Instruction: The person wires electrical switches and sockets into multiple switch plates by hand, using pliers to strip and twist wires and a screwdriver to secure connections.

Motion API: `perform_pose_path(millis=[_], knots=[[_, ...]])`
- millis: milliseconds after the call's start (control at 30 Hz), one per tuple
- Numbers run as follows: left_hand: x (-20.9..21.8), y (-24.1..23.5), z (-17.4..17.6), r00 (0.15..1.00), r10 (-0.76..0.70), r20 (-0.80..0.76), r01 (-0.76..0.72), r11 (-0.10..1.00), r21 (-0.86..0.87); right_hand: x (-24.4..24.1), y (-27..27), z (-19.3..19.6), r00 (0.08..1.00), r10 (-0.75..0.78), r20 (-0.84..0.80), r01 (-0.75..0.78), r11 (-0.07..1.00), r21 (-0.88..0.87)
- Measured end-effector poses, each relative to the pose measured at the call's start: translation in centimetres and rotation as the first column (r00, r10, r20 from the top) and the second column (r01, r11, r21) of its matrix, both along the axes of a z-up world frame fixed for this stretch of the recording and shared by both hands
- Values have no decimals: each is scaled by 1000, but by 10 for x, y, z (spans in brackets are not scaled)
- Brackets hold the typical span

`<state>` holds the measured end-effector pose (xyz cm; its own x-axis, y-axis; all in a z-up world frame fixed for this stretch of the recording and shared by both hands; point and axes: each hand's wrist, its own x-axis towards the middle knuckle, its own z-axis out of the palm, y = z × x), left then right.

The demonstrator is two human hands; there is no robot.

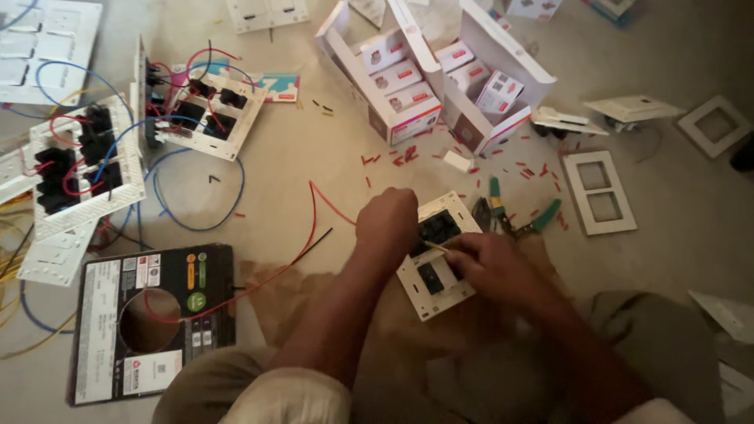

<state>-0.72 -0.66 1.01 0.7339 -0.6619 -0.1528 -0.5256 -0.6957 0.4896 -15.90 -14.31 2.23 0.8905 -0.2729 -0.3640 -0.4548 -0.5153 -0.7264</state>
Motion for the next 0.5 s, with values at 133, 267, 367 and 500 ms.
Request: perform_pose_path(millis=[133,267,367,500], knots=[[3,1,12,995,-3,-99,11,996,84,-3,-38,5,996,-38,-78,25,987,-161],[9,-2,21,980,69,-186,-40,987,154,-1,-61,-19,978,-200,58,208,950,-234],[5,-5,25,970,118,-214,-85,984,156,4,-55,-37,982,-180,-57,159,950,-268],[4,-7,24,979,126,-159,-106,986,132,13,-42,-33,967,-184,-178,111,927,-358]])
